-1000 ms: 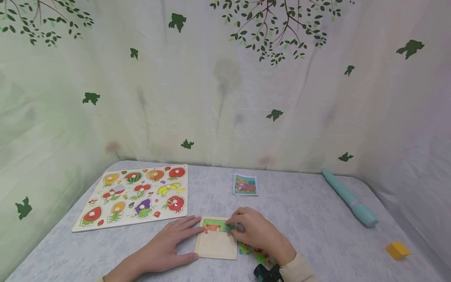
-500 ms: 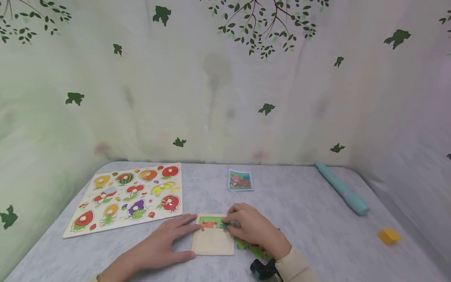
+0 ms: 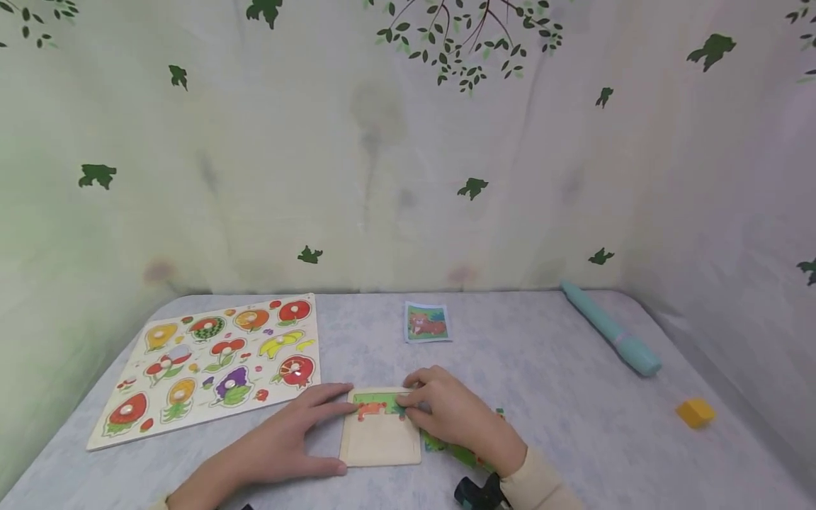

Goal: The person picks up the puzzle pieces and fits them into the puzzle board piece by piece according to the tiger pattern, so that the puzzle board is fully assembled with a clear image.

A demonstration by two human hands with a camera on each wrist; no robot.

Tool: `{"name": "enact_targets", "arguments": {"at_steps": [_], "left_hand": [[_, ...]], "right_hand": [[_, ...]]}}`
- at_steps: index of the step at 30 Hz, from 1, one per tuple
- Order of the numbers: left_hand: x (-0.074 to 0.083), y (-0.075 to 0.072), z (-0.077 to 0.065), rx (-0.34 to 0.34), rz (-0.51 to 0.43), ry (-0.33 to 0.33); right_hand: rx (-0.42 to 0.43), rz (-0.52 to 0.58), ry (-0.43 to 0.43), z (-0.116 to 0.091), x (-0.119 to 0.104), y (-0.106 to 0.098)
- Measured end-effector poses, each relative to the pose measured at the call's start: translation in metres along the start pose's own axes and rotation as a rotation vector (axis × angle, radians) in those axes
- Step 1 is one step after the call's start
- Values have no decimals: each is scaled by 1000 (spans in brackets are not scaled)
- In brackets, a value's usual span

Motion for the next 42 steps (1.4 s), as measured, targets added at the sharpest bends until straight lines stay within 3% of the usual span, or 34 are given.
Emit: {"name": "enact_targets", "arguments": {"at_steps": [6,10,17,26,32,39,42], "left_hand": [[0,0,-3,113,-4,56],[2,0,-4,146,-10,68],[3,6,-6,138,-30,49],[0,7,-4,111,-21,48],[1,8,3,79,-15,52],[0,4,3,75,-8,52],[-1,2,0,83,-1,55]], "right_hand": [[47,-49,-38,3,-1,-8],[42,-53,-42,4,-2,-11],[1,10,20,-1,2,-11],[-34,20,25,-6,1,-7],[-57,35,73,-14,3,-17],[-51,50,15,-22,12,-36],[-69,62,38,-23,15,-41]]}}
Point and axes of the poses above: each hand's wrist, its own z-axis towards the middle knuckle, its own y-axis out of the palm, x = y × z, the point moved 2 cm from there along z, towards the middle knuckle, and after that the axes turned 11 degrees about -y, right-handed, at the moved point
